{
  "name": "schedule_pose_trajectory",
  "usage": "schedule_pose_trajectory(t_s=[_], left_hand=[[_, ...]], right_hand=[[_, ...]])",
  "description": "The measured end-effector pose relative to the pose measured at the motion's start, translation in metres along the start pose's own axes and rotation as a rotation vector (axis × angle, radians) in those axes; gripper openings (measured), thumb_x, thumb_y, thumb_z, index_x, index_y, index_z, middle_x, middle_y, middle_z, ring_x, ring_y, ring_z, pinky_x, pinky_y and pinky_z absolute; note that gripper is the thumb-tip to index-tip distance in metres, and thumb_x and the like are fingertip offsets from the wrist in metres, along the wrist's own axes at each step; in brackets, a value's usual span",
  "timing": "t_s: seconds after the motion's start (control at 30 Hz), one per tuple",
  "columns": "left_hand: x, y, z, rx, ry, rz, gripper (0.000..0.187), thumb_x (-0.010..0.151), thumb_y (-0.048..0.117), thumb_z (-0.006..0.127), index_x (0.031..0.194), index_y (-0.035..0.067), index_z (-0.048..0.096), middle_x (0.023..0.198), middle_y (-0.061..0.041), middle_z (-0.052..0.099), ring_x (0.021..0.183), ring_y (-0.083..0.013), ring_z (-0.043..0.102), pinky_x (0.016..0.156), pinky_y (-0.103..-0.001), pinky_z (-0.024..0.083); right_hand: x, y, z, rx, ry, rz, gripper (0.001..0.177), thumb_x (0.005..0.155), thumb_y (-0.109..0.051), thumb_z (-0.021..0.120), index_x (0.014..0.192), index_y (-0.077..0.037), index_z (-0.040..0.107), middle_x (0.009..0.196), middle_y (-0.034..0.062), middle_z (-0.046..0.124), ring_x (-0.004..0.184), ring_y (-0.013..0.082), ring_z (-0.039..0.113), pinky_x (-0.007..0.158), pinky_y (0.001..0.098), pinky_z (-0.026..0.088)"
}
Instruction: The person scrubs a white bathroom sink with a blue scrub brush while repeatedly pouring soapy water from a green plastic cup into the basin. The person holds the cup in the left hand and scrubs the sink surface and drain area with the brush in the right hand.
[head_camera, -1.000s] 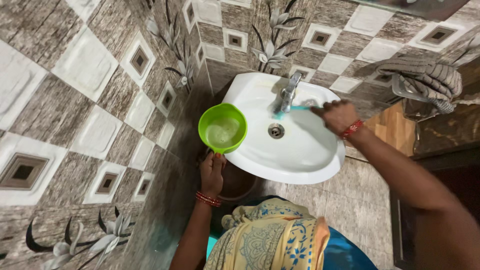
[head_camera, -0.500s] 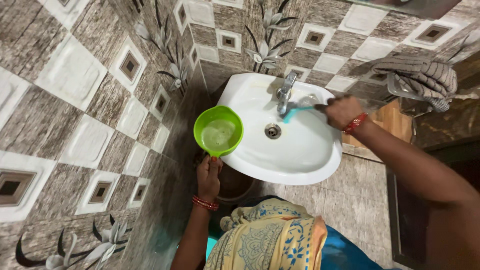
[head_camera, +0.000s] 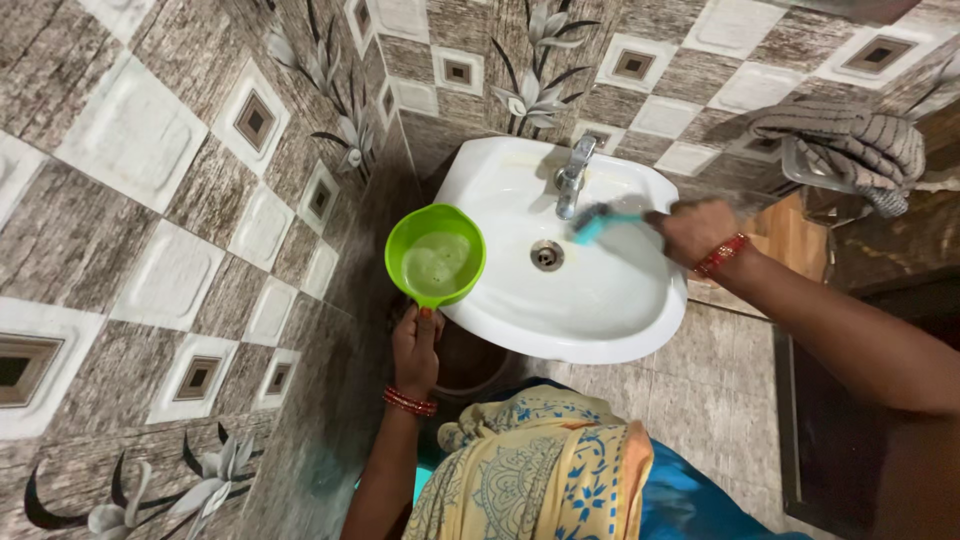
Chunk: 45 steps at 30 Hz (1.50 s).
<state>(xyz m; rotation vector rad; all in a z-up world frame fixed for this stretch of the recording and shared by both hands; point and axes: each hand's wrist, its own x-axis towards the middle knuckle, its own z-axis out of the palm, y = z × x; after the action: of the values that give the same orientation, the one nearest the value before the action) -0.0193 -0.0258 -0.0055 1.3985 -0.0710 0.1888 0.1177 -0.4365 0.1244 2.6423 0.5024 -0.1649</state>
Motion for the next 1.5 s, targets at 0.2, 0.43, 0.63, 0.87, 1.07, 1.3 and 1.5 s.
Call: schedule_pose_trajectory(t_s=[0.2, 0.43, 0.63, 0.87, 1.07, 1.3, 1.5], left_hand=[[-0.002, -0.006, 0.001, -0.015, 0.040, -0.003, 0.039, 0.112, 0.035, 0.044, 0.084, 0.007, 0.047, 0.075, 0.003, 0.042, 0.070, -0.0084, 0.037, 0.064, -0.027, 0.034], [-0.007, -0.010, -0.005, -0.014, 0.068, -0.017, 0.038, 0.111, 0.033, 0.045, 0.084, 0.007, 0.050, 0.076, 0.001, 0.047, 0.070, -0.0092, 0.041, 0.064, -0.026, 0.036], [-0.017, -0.011, -0.004, -0.064, 0.098, 0.005, 0.038, 0.111, 0.035, 0.045, 0.086, 0.007, 0.049, 0.075, 0.000, 0.046, 0.070, -0.0099, 0.041, 0.065, -0.027, 0.036], [-0.019, -0.014, -0.002, -0.081, 0.107, 0.016, 0.040, 0.111, 0.037, 0.047, 0.084, 0.008, 0.046, 0.075, 0.000, 0.045, 0.070, -0.0108, 0.041, 0.065, -0.028, 0.035], [-0.021, -0.008, 0.002, -0.023, 0.131, 0.006, 0.043, 0.112, 0.039, 0.045, 0.083, 0.007, 0.047, 0.074, 0.000, 0.043, 0.070, -0.0108, 0.040, 0.067, -0.029, 0.036], [-0.020, -0.011, 0.001, -0.079, 0.121, 0.023, 0.042, 0.111, 0.039, 0.045, 0.084, 0.007, 0.049, 0.075, 0.000, 0.045, 0.071, -0.0104, 0.041, 0.066, -0.028, 0.036], [-0.021, -0.014, 0.001, -0.055, 0.137, -0.003, 0.040, 0.112, 0.038, 0.045, 0.086, 0.007, 0.050, 0.075, 0.000, 0.045, 0.071, -0.0099, 0.041, 0.066, -0.027, 0.035]], right_hand=[[-0.071, -0.003, 0.002, 0.259, -0.358, 0.311, 0.020, 0.093, -0.028, 0.062, 0.097, -0.025, 0.081, 0.091, 0.0076, 0.079, 0.086, 0.0300, 0.076, 0.074, 0.0435, 0.058], [-0.052, -0.043, 0.049, 0.408, -0.112, 0.406, 0.023, 0.098, -0.029, 0.055, 0.111, -0.023, 0.073, 0.088, 0.0143, 0.076, 0.084, 0.0377, 0.074, 0.073, 0.0510, 0.057], [-0.040, -0.087, 0.077, 0.580, -0.052, 0.470, 0.023, 0.101, -0.026, 0.053, 0.113, -0.018, 0.070, 0.087, 0.0180, 0.076, 0.083, 0.0397, 0.073, 0.072, 0.0534, 0.056], [0.003, -0.158, 0.043, 0.938, -0.114, 0.420, 0.024, 0.098, -0.028, 0.057, 0.114, -0.020, 0.073, 0.096, 0.0196, 0.075, 0.092, 0.0401, 0.071, 0.084, 0.0502, 0.055], [-0.059, -0.159, 0.035, 1.107, -0.182, 0.288, 0.033, 0.095, -0.040, 0.060, 0.115, -0.019, 0.075, 0.099, 0.0177, 0.077, 0.095, 0.0348, 0.075, 0.088, 0.0453, 0.056], [0.007, -0.172, 0.029, 0.966, -0.139, 0.468, 0.031, 0.105, -0.036, 0.055, 0.122, -0.017, 0.071, 0.096, 0.0237, 0.075, 0.092, 0.0424, 0.071, 0.084, 0.0502, 0.055], [-0.033, -0.176, 0.031, 1.131, -0.019, 0.169, 0.026, 0.095, -0.029, 0.064, 0.114, -0.016, 0.076, 0.090, 0.0202, 0.075, 0.084, 0.0374, 0.075, 0.080, 0.0475, 0.058]])
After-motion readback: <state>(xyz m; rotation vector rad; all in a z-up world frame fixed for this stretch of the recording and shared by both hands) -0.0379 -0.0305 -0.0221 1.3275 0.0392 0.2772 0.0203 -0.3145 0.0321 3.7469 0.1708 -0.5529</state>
